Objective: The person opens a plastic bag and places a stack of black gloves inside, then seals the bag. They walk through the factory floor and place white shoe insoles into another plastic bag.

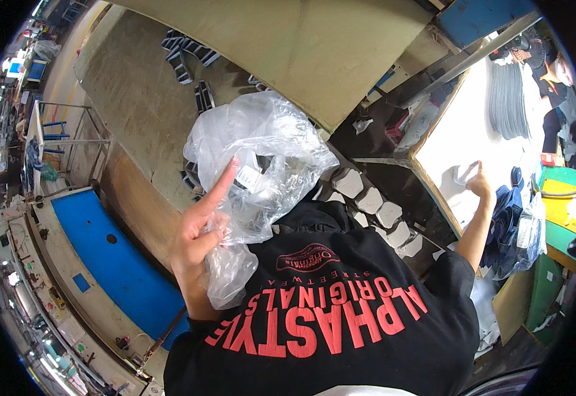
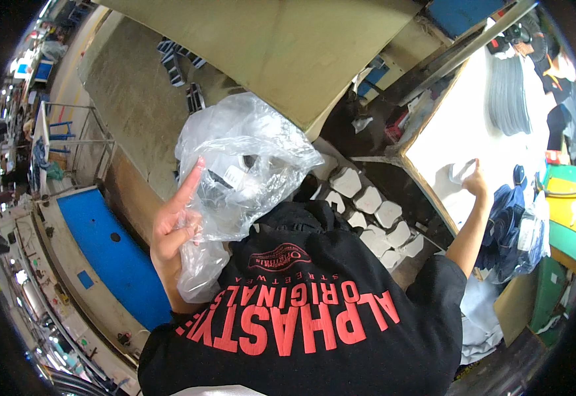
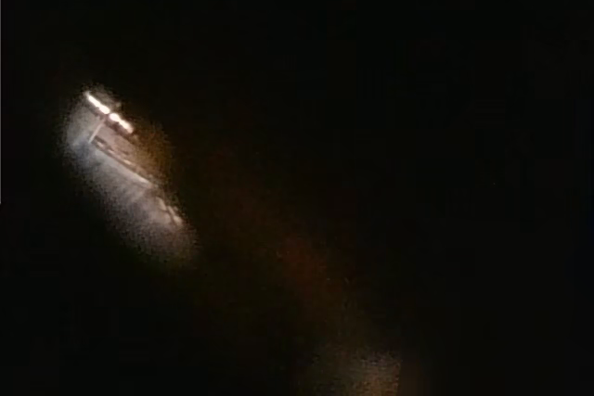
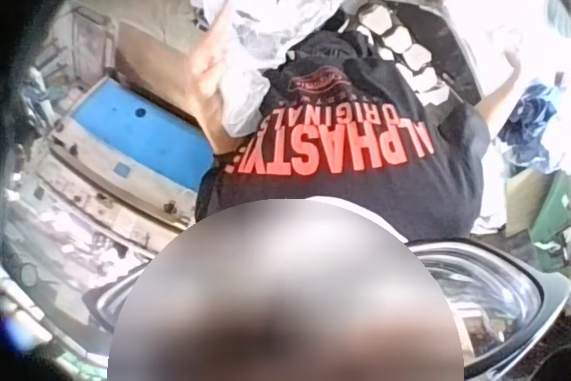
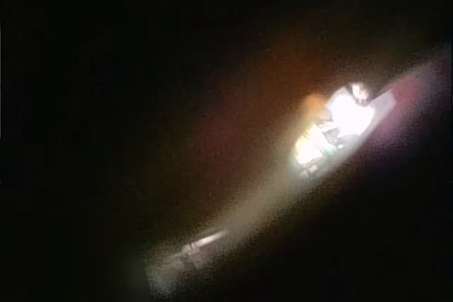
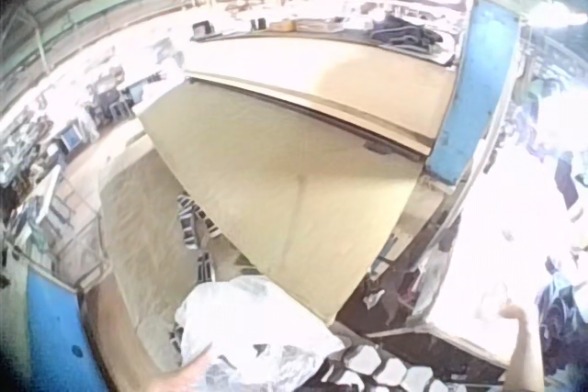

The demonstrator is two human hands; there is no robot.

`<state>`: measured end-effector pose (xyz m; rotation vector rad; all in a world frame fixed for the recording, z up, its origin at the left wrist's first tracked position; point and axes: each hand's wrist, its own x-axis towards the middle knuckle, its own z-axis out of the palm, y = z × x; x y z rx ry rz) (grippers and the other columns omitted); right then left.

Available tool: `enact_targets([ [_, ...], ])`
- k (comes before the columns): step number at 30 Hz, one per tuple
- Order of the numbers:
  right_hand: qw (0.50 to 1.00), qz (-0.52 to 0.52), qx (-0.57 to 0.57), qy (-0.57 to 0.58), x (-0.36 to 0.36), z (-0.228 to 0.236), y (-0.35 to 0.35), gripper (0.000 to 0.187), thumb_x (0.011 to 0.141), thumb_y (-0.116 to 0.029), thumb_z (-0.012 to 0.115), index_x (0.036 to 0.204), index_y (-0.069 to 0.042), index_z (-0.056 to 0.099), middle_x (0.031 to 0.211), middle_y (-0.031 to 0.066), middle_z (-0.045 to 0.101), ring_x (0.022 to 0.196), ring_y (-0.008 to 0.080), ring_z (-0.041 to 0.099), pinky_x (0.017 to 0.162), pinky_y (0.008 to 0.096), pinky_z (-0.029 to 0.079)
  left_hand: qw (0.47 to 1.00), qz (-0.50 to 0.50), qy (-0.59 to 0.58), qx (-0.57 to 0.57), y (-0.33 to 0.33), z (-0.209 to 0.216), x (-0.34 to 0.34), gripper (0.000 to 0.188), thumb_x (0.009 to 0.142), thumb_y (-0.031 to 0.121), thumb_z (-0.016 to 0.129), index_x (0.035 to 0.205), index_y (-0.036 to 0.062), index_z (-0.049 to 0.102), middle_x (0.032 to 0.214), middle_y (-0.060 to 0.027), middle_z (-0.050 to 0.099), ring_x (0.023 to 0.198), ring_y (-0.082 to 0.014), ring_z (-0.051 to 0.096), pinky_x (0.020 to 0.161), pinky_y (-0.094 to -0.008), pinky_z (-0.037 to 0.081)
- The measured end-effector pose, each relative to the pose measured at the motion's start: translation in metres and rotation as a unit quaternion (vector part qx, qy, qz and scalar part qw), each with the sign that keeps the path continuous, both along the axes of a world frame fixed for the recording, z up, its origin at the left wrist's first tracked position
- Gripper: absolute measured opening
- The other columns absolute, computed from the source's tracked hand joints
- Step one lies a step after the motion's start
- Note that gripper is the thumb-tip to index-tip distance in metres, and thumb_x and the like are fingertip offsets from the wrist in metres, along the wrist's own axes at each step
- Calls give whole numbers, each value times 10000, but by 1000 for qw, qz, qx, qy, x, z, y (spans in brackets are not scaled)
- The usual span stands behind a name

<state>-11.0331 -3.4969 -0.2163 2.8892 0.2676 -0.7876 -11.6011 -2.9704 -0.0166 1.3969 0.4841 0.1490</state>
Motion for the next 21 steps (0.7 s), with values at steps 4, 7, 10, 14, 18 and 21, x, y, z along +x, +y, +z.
enact_targets([
  [4,998,-27,-37,31,-29,17,23,1122,602,-194,905,1557,-1,350,1440,289,546,1403,438,471,1108,485,464,997,-4,-49,-54,-1,-1,-5,963,714,10,512,1630,-69,223,1736,-189,199,586,-30,432,637,-198,455],
  [7,996,57,51,-56,-50,9,29,1038,611,-184,911,1510,0,428,1527,284,442,1363,413,501,1065,479,499,998,-1,-46,-38,0,0,-9,932,763,47,543,1631,-67,223,1732,-188,216,599,-37,447,634,-200,456],
  [10,981,43,186,-34,-54,0,31,954,648,-165,914,1490,-61,478,1330,194,583,1169,335,603,990,451,521,989,99,38,103,1,4,-20,817,833,27,517,1620,-6,302,1691,-163,312,610,-39,450,621,-206,452],
  [14,909,-57,394,123,-68,17,51,882,694,-190,910,1473,-88,509,1185,105,654,1049,245,637,922,396,521,928,240,126,257,10,13,-51,689,922,8,493,1601,74,393,1583,-116,464,614,-50,452,606,-219,448],
  [18,827,19,509,236,-133,63,117,817,778,-367,838,1452,-38,515,1177,66,658,1060,181,624,936,348,503,949,287,-108,67,41,27,-76,601,994,75,534,1579,112,403,1286,-65,604,608,-97,474,609,-246,460],
  [21,646,29,630,429,-192,99,191,900,743,-538,771,1398,29,527,1142,153,683,1045,254,681,921,386,548,915,188,-327,-145,42,21,-58,450,1046,197,538,1490,126,501,1084,-53,562,706,-150,480,708,-321,484],
])
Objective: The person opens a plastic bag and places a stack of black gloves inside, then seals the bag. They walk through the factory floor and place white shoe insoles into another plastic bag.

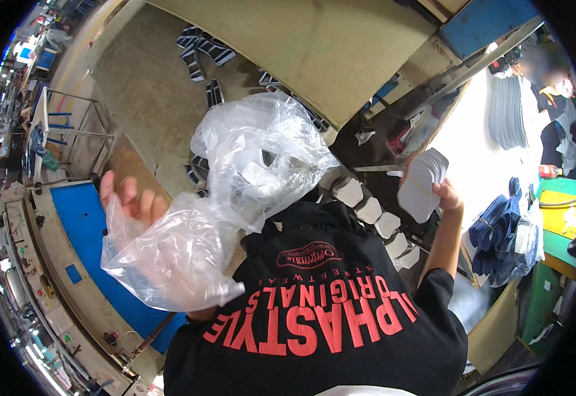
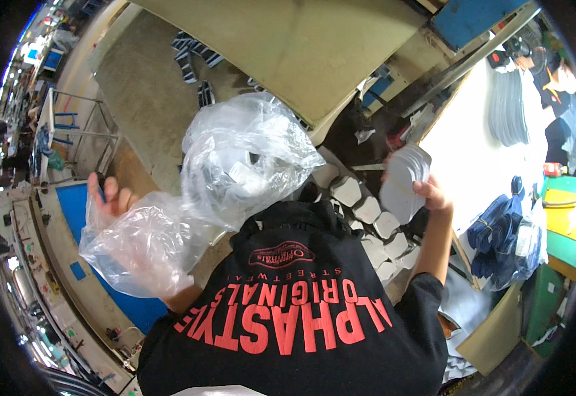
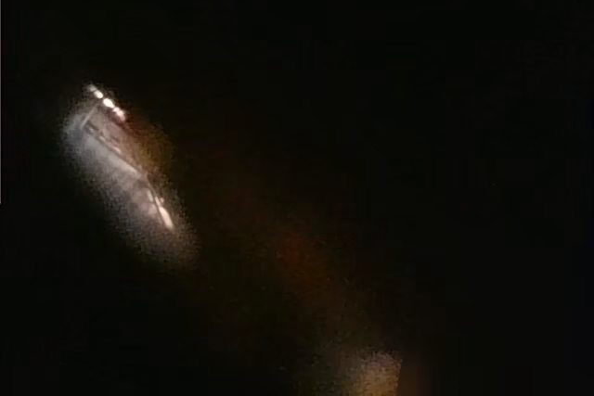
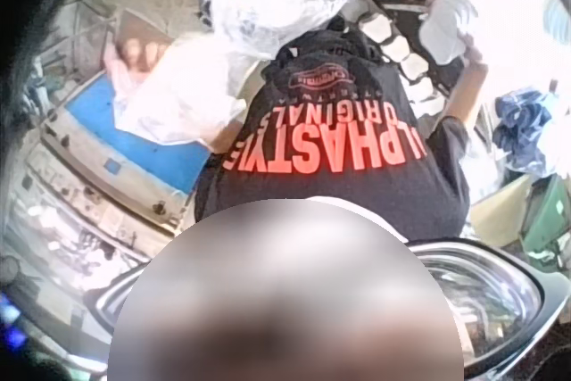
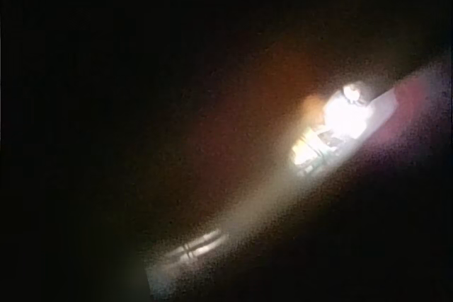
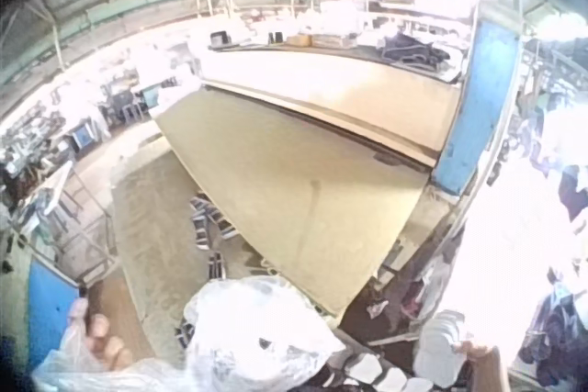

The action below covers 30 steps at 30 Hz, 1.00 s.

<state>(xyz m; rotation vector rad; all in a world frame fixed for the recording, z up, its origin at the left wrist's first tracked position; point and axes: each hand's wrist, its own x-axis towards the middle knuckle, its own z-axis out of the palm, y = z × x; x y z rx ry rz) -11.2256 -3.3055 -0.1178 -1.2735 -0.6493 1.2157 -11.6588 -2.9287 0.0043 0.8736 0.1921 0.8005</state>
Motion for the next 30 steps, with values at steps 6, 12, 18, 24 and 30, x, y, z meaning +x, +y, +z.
enact_targets([
  [6,923,102,252,271,-101,40,104,945,687,-561,752,1347,90,570,1229,314,637,1080,403,687,931,448,541,992,121,33,-11,-87,-31,92,738,932,85,675,1575,134,315,1238,-135,541,1120,-265,590,983,-406,521],
  [12,947,42,121,294,-140,60,100,958,691,-488,812,1398,89,520,1457,300,531,1150,353,676,939,439,567,988,55,142,-11,-105,-46,122,535,924,-120,655,1372,105,466,1267,-74,516,1156,-179,559,956,-283,495],
  [18,940,19,170,295,-120,55,88,957,739,-535,741,1424,90,501,1209,221,661,1041,323,698,905,425,563,890,250,320,206,-101,-69,109,250,972,-10,669,1195,34,564,1227,-77,519,1091,-137,493,928,-285,457],
  [24,963,-147,101,203,-122,50,70,944,789,-609,619,1424,79,503,1165,229,674,968,348,718,817,437,591,849,-34,205,486,-133,-50,111,501,848,180,854,1264,109,584,1255,-150,460,1173,-306,466,1059,-395,402],
  [30,891,-238,202,330,-129,48,51,643,933,-523,522,1409,-96,577,1336,148,633,1009,376,710,869,537,588,691,-87,315,645,-162,-88,141,506,800,110,822,1252,145,598,1275,-210,456,1157,-388,504,1068,-492,418],
])
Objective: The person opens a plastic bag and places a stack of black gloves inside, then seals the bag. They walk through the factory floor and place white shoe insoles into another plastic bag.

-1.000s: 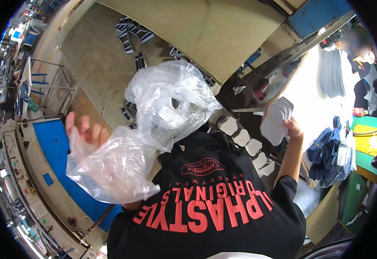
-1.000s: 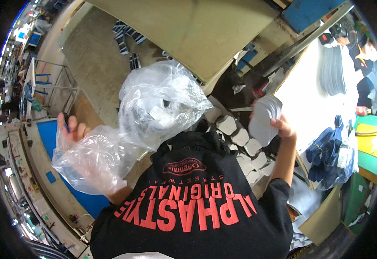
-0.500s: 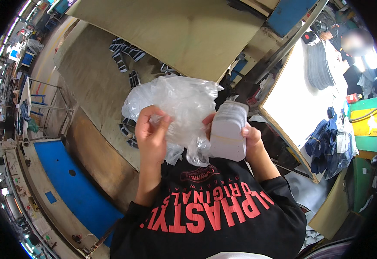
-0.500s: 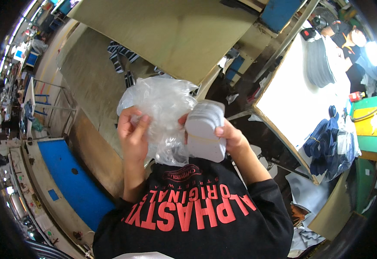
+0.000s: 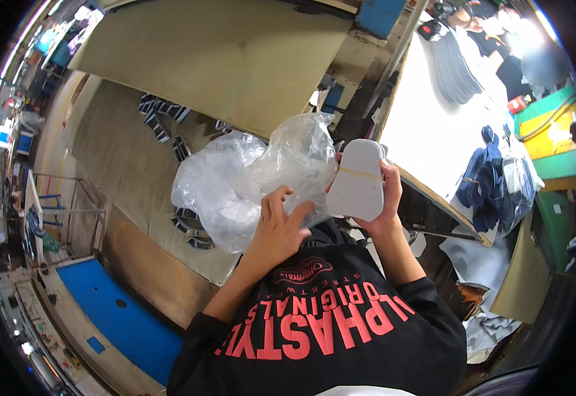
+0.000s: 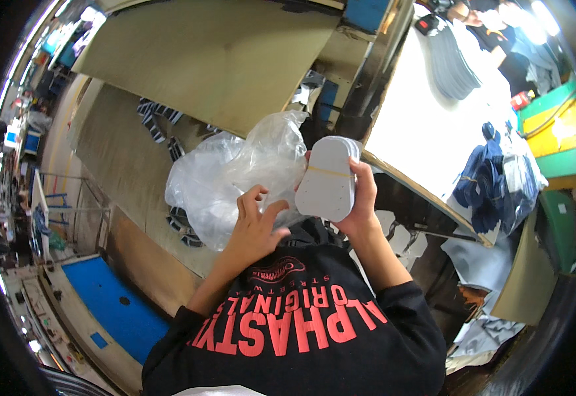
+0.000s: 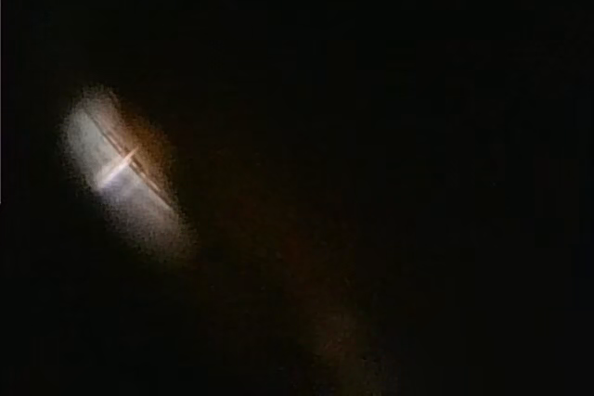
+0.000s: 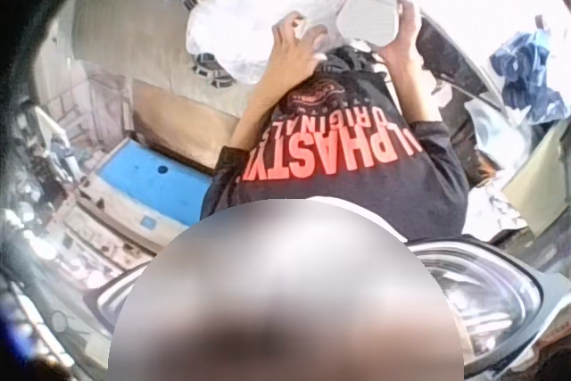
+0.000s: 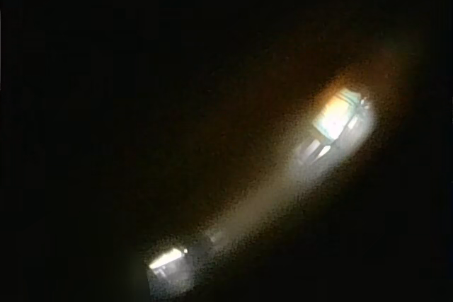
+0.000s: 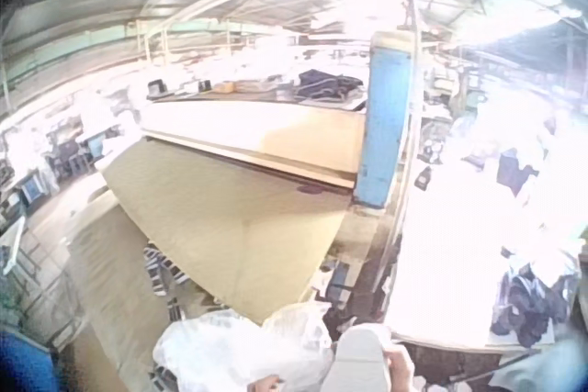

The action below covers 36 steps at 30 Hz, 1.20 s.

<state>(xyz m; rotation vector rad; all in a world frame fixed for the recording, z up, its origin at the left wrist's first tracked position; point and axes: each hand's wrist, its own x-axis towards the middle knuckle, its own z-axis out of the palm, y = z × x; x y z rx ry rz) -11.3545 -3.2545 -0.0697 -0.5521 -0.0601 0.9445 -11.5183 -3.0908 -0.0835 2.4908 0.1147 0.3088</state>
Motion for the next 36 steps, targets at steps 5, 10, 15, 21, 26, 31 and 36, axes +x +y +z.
enact_targets([
  [5,997,-80,-19,2,4,-3,-36,663,950,-509,512,1409,-32,557,1310,135,656,1042,336,712,858,446,594,987,-39,-30,-151,3,-37,24,397,816,-6,687,1203,74,649,1129,-155,578,991,-342,631,906,-403,524],
  [10,953,-188,-187,-147,7,-9,-78,588,984,-415,501,1421,-22,530,1406,175,623,1085,304,694,907,435,577,948,-15,26,-317,-1,-44,32,153,914,70,607,1027,15,695,978,-120,619,894,-248,622,797,-316,487],
  [15,973,-69,-102,-194,-22,-7,-102,766,881,-505,658,1412,28,516,1225,184,667,1071,255,689,924,409,554,908,19,136,-395,-13,-54,51,259,1051,241,596,949,36,717,961,-53,598,846,-135,577,811,-290,463],
  [21,857,128,-240,-437,-40,-21,-94,732,938,-423,724,1476,16,493,1257,136,648,1165,183,598,1019,361,474,906,35,110,-406,-30,-35,60,330,1086,304,585,1043,42,781,981,-39,564,683,-60,541,553,-215,447],
  [26,841,146,-380,-357,-41,-41,-86,560,1002,-459,624,1314,4,582,1184,148,659,1060,218,616,947,343,489,977,-76,-16,-197,-41,-9,57,313,1065,241,619,1349,148,715,1133,-92,533,647,-146,600,598,-324,540],
  [31,960,15,-279,0,-45,-64,-76,461,1012,-558,542,1190,-162,697,922,31,722,788,177,715,446,374,542,980,-171,-25,-93,-49,-5,49,443,1018,230,660,1460,215,626,1496,-206,513,870,-379,738,719,-427,600],
  [36,956,-23,-78,283,-35,-85,-59,423,1013,-575,515,1213,-227,647,1133,27,693,1008,220,667,745,476,604,977,-196,-12,-84,-48,-7,47,457,1019,231,653,1474,203,609,1604,-219,431,937,-395,749,712,-424,613],
])
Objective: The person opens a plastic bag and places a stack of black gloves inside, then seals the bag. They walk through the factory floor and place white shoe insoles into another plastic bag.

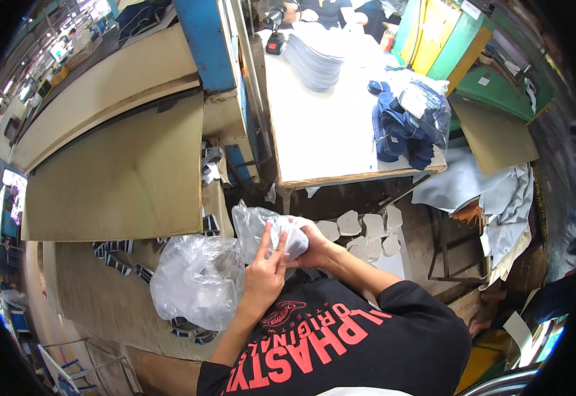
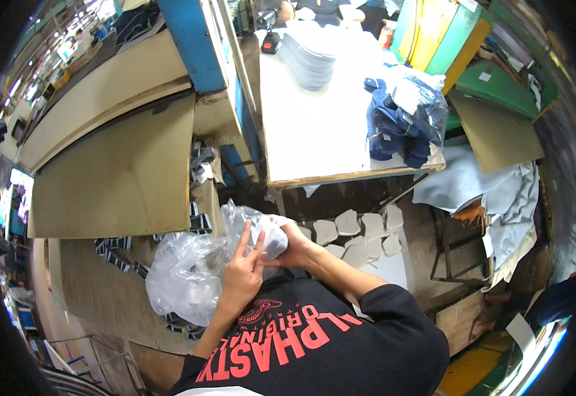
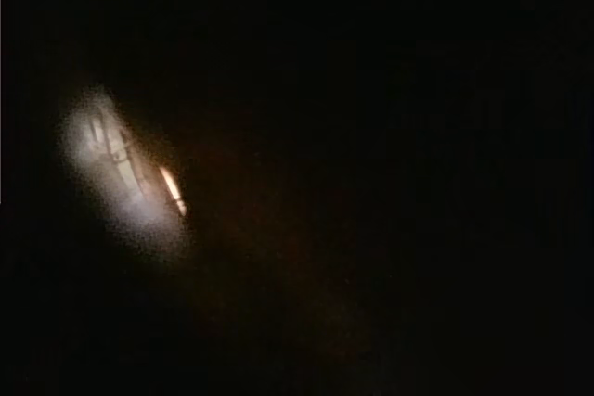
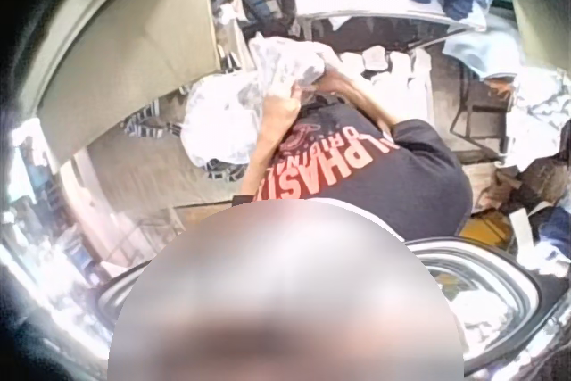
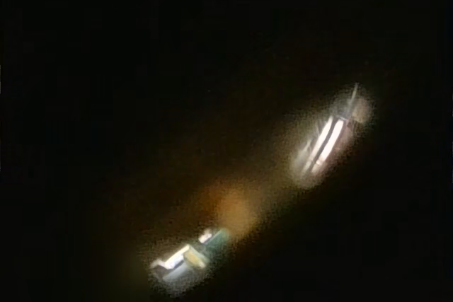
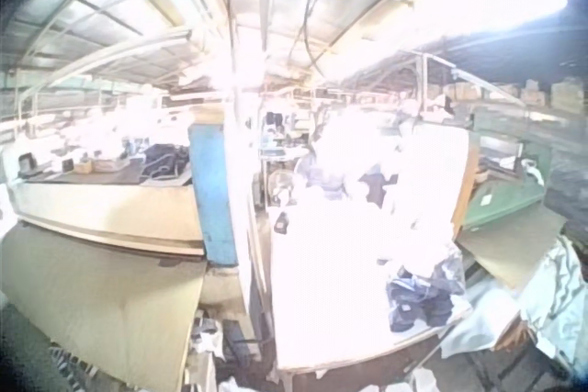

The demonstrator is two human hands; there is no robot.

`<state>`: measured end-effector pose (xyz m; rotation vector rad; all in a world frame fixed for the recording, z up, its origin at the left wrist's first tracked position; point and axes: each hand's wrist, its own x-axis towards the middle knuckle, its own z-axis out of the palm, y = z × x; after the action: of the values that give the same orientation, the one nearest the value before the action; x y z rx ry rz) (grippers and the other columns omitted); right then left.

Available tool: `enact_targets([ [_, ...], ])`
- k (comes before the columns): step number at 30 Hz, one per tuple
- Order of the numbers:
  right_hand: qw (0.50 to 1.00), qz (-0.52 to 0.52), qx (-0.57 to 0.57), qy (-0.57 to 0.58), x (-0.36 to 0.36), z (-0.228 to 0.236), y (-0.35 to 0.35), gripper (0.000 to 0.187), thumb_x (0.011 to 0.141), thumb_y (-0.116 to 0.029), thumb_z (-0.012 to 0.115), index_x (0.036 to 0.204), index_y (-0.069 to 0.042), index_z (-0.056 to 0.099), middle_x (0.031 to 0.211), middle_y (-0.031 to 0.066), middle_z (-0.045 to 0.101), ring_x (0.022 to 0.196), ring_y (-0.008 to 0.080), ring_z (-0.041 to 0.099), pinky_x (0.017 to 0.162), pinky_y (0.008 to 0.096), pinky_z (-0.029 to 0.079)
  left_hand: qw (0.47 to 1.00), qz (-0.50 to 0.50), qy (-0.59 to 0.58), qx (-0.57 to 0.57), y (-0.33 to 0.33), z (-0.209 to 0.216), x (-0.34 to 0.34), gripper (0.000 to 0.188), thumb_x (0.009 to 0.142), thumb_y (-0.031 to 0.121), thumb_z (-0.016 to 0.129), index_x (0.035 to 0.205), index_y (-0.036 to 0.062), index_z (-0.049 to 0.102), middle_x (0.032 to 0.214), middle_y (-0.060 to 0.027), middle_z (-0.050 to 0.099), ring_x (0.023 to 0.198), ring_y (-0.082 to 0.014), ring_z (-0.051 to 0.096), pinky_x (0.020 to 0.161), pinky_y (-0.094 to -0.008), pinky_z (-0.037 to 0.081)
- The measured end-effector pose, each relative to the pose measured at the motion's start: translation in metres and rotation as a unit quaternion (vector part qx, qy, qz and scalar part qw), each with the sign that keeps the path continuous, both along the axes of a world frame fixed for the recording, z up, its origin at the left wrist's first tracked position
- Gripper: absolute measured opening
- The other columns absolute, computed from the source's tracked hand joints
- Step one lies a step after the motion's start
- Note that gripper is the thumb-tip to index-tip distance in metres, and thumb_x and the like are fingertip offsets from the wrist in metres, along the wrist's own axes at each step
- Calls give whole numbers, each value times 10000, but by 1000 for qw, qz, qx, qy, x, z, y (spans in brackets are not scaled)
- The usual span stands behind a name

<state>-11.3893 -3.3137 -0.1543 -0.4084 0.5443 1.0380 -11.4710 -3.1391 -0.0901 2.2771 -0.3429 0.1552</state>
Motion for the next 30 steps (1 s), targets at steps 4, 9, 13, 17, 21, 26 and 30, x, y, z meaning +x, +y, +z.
enact_targets([
  [4,988,35,-115,-94,0,-4,12,541,1060,-559,425,1455,-194,475,1446,107,527,1311,303,518,999,629,488,999,13,40,-8,-1,-3,5,455,1023,195,641,1476,185,603,1595,-168,464,1009,-390,740,767,-417,615],
  [9,925,87,-304,-210,-11,12,27,757,1042,-541,495,1598,-66,302,1661,223,275,1536,402,261,1120,776,266,993,74,-45,-76,-3,-10,11,389,1070,155,566,1451,92,608,1437,-173,621,969,-391,743,807,-424,604],
  [13,706,288,-432,-482,-4,31,13,745,1013,-495,569,1491,60,437,1487,341,505,1405,404,506,1132,543,410,968,144,77,-192,2,-15,14,376,1117,219,488,1411,33,631,1314,-142,714,753,-219,717,649,-333,574],
  [17,645,167,-314,-676,13,44,-26,461,1026,-322,644,1373,-19,622,1286,213,682,1174,256,680,1000,393,538,942,183,102,-263,17,-20,16,411,1146,266,431,1313,-20,674,1196,-121,767,670,-86,672,549,-258,535],
  [21,522,-13,-574,-631,69,33,-92,380,992,-207,642,1324,-22,646,1210,211,706,957,245,722,860,380,574,966,169,71,-182,49,-23,1,405,1142,261,446,1082,-39,712,1039,-115,777,795,-164,697,741,-334,556],
  [26,297,54,-812,-499,135,-29,-189,424,955,-148,583,1368,-54,618,1277,277,631,1196,413,586,1026,488,493,971,212,103,-29,97,-22,-50,360,1107,251,509,899,22,693,1323,-161,649,1102,-325,657,982,-414,497],
  [30,272,93,-849,-443,147,-78,-222,389,873,-46,590,1258,-62,648,1325,206,567,1204,434,553,1013,504,513,949,237,114,174,123,-26,-85,323,1081,232,532,868,44,686,1516,-177,484,1377,-434,415,1126,-511,362],
])
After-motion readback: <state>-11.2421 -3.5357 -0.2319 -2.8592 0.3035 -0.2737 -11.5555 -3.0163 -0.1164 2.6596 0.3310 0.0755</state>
